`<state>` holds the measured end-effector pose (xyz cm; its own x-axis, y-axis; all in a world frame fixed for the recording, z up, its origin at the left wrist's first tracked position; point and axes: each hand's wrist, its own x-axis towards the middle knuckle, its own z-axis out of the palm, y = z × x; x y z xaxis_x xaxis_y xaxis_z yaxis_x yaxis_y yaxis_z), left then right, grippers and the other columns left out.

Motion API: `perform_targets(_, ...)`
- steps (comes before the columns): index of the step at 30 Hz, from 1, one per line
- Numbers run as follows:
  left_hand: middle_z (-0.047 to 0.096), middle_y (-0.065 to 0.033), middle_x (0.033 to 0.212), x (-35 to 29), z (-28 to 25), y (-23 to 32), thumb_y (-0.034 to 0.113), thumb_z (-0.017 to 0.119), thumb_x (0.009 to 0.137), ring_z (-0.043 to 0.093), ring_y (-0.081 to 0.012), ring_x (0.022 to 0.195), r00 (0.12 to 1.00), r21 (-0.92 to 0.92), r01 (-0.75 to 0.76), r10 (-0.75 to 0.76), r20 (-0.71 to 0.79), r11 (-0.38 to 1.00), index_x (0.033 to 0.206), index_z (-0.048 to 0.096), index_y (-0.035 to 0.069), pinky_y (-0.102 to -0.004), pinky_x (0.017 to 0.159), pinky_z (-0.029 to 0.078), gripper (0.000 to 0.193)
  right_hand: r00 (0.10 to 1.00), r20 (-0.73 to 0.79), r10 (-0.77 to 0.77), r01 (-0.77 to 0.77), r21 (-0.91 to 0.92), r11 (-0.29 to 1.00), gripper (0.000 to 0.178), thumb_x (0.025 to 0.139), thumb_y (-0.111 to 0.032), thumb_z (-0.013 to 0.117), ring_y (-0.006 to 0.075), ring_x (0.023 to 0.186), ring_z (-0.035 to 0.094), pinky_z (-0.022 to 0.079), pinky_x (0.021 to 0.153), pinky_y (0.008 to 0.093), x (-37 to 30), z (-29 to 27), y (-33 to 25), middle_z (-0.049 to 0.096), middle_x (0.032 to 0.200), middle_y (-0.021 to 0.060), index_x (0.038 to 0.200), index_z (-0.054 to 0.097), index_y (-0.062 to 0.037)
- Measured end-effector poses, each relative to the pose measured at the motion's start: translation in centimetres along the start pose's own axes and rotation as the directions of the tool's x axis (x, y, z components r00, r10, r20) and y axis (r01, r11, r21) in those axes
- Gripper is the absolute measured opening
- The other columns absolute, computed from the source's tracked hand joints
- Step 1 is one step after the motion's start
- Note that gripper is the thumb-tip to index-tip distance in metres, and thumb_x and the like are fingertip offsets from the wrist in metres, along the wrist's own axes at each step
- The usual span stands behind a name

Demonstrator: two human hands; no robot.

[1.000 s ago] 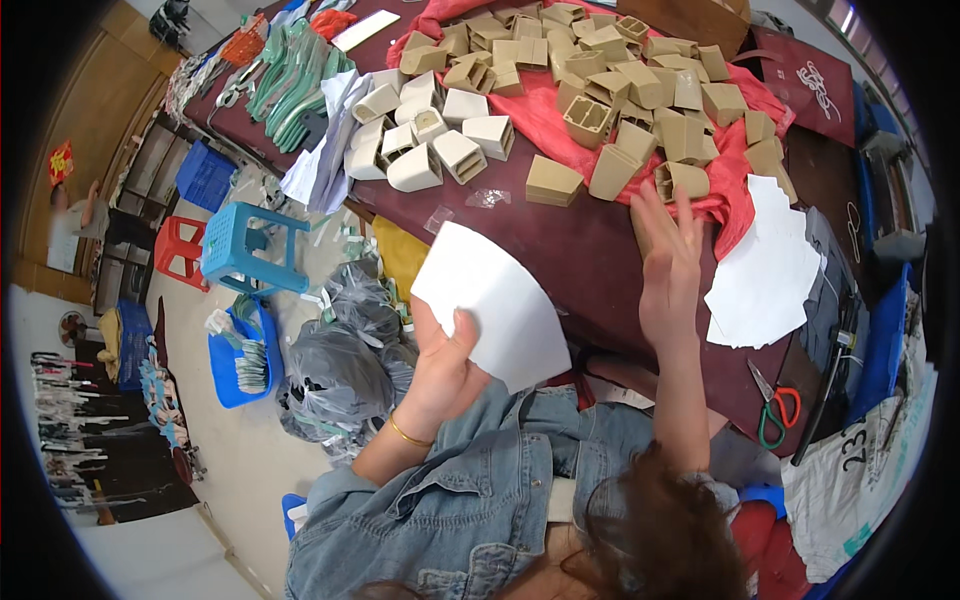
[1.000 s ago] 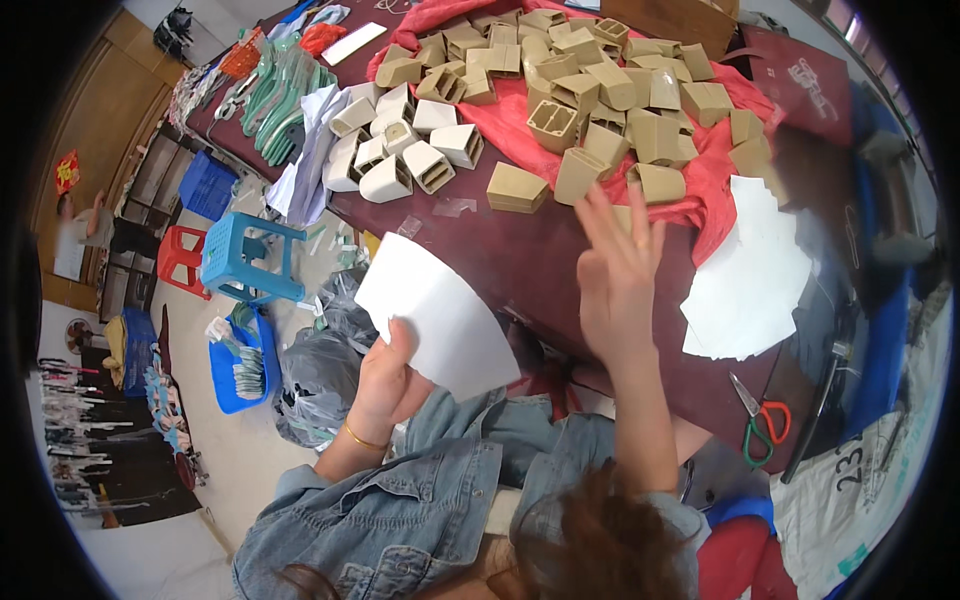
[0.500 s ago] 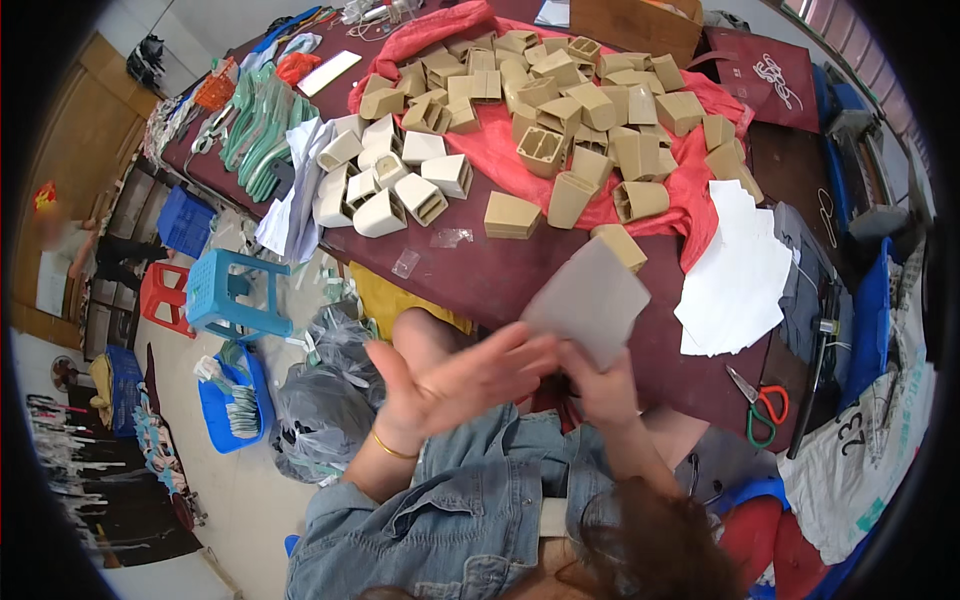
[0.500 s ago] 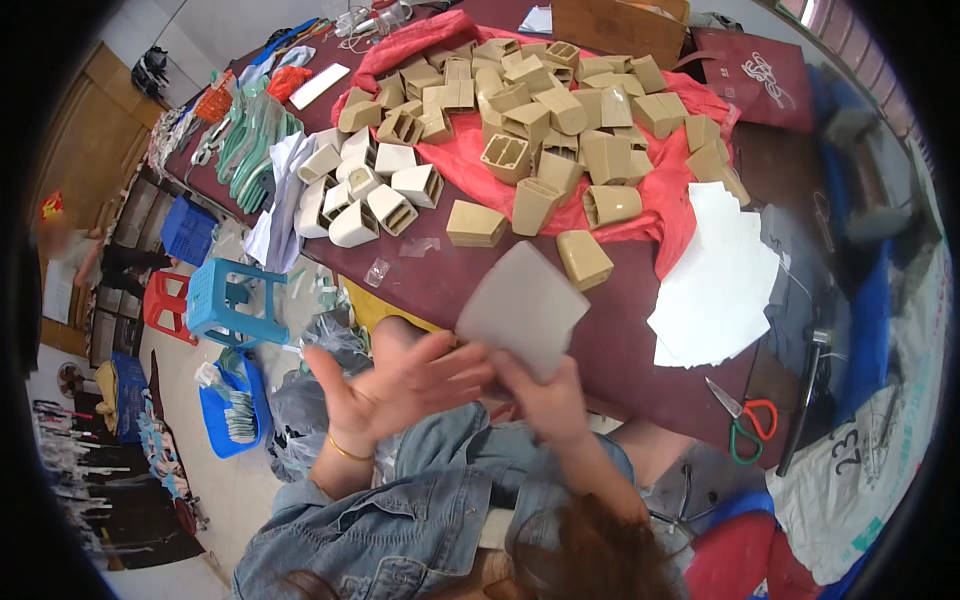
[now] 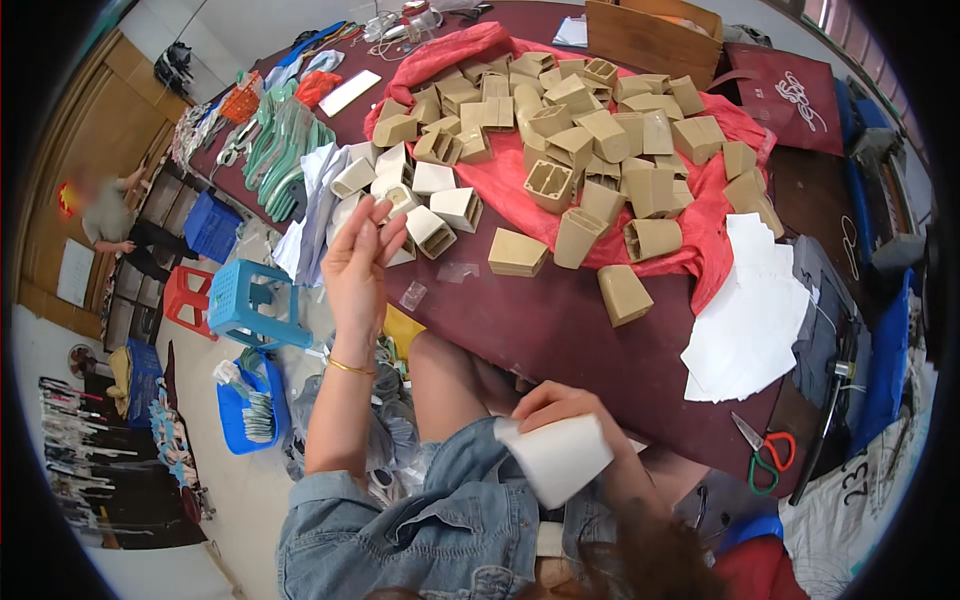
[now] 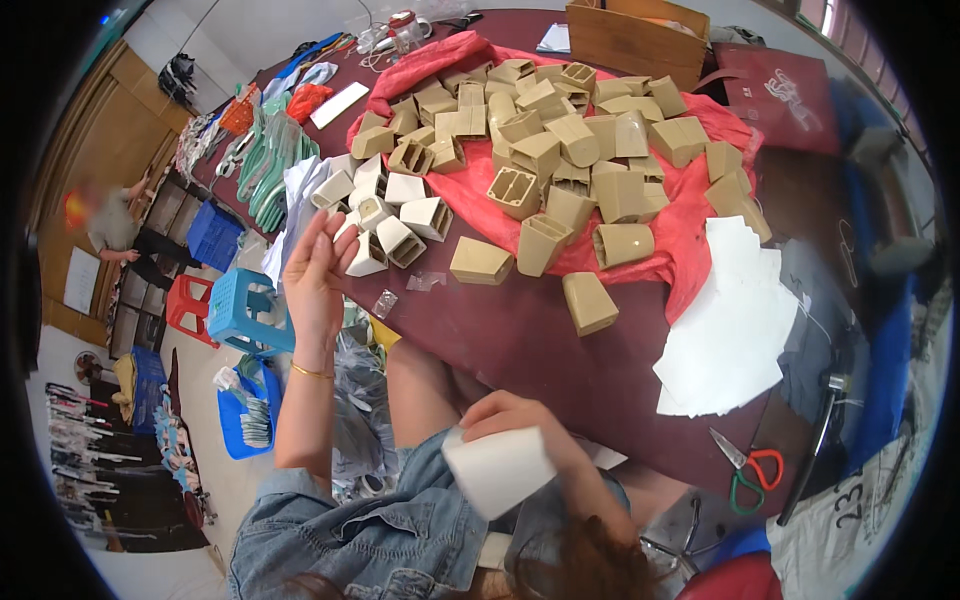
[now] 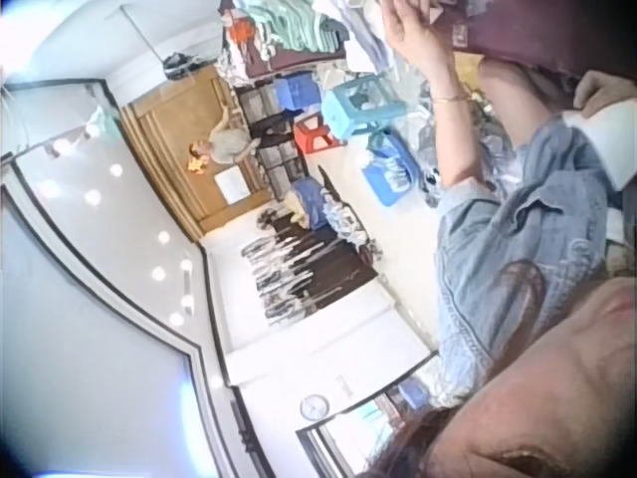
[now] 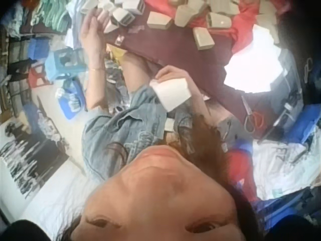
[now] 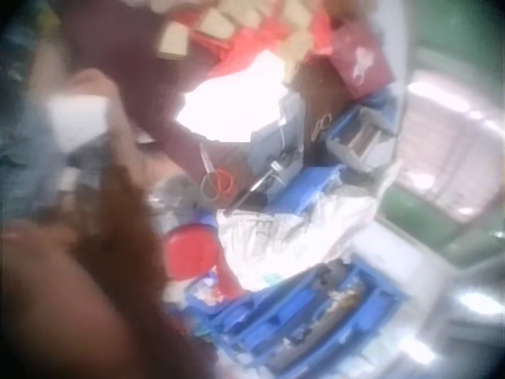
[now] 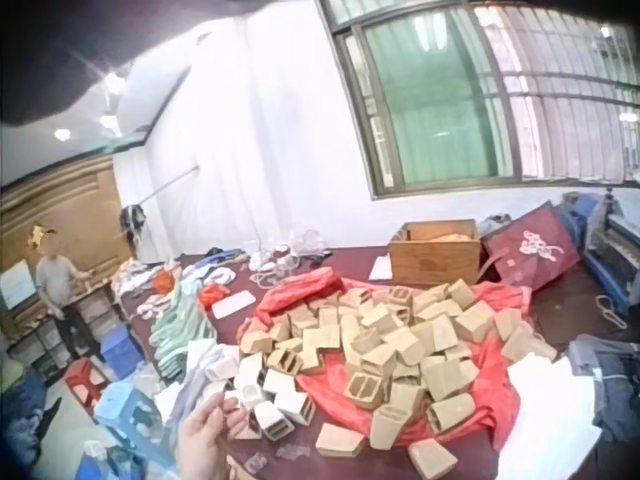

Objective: Assembling and securing internal structural components for shoe heels using manual tools and adhesive materials.

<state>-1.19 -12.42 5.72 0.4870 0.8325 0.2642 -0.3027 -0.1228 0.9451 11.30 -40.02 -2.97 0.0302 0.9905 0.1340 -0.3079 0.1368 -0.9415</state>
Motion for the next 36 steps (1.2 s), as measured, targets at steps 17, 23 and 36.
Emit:
perform_targets(17, 0.056, -0.0192, 0.124, 27.3, -3.3, -11.0, 0.062, 0.066, 0.067, 0.034, -0.0391, 0.131, 0.993, 0.984, 0.097, -0.058, -0.107, -0.151, 0.136, 0.038, 0.007, -0.0650, 0.105, 0.005, 0.092, 0.981, -0.015, 0.196, -0.164, 0.485, 0.859, 0.048, 0.080, -0.031, 0.072, 0.0130, 0.091, 0.058, 0.048, 0.076, 0.0284, 3.4, -5.9, 6.4, 0.063, 0.101, 0.0055, 0.114, 0.057, 0.0008)
perform_targets(23, 0.063, -0.0147, 0.102, 32.2, -5.5, -4.1, 0.055, 0.056, 0.082, 0.061, -0.0209, 0.096, 0.972, 0.619, -0.011, 0.153, -0.178, 0.785, 0.116, 0.056, 0.001, -0.0301, 0.086, 0.045, 0.064, 0.983, -0.038, 0.179, -0.133, 0.523, 0.842, 0.046, 0.080, -0.029, 0.071, 0.0124, 0.092, 0.058, 0.048, 0.077, 0.0278, 4.1, -5.4, 5.5, 0.064, 0.100, 0.0049, 0.113, 0.058, 0.0000)
perform_targets(36, 0.044, -0.0075, 0.083, 1.9, -0.1, 2.0, 0.043, 0.041, 0.092, 0.047, -0.0131, 0.069, 0.763, -0.729, 0.645, -0.222, 0.607, 0.228, 0.129, 0.039, -0.009, -0.0314, 0.069, 0.052, 0.064, 0.974, -0.213, -0.080, 0.192, 0.575, 0.796, 0.060, 0.081, -0.035, 0.070, 0.0196, 0.081, 0.059, 0.050, 0.065, 0.0332, 5.2, -4.6, 5.5, 0.059, 0.096, 0.0101, 0.124, 0.045, -0.0010)
